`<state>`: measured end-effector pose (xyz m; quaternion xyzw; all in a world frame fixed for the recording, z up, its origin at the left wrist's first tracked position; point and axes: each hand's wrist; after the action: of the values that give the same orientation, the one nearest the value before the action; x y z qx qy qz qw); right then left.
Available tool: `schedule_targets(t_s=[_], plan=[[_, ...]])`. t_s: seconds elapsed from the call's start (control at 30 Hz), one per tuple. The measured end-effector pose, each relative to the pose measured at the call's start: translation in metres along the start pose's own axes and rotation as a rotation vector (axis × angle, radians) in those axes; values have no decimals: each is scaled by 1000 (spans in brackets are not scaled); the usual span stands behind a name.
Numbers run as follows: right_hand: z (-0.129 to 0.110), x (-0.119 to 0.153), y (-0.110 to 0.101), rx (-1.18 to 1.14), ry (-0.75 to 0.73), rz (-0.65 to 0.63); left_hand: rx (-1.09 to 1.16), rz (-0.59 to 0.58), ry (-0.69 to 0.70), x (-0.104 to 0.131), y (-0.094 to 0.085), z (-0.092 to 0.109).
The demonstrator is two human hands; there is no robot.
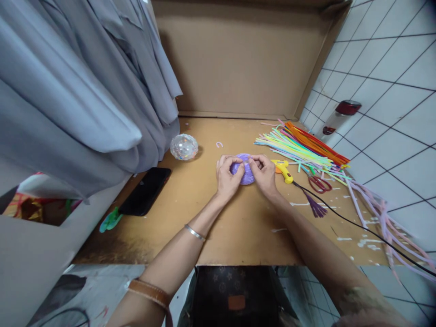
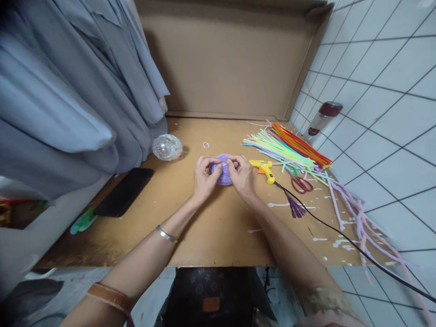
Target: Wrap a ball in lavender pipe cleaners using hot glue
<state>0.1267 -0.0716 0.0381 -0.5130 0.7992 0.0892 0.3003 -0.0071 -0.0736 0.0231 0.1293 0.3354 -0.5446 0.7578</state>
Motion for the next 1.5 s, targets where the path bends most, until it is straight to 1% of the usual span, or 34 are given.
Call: schedule_targets(t_s=[0.17,0.33,0.5,0.7,1.03,1.3,1.5], plan=[[1,0,0,13,25,1,-52,-21,47,3,-1,3],[3,0,0,2,23,5,-44,-17,80,4,1,0],[2,0,1,14,19,5,-28,-23,51,1,2,-4],[-1,0,0,-5,1,0,29,-13,16,0,1,-4],[-2,-1,-1,-71,99,-27,11,-11,-8,-2,2,-7],[1,-4,0,-125,125,-17,18,-6,-11,-2,3,-7],[-1,-3,0,-128,144,-16,31,1,-21,-2,3,-7]])
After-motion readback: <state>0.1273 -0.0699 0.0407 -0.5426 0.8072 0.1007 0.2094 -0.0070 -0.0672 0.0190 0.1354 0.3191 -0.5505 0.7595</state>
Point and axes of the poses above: each hand's wrist, its own x-axis away from the middle knuckle, its own y-axis out of the palm, z = x × y, and after that the axes turned 6 degrees about z, right-handed
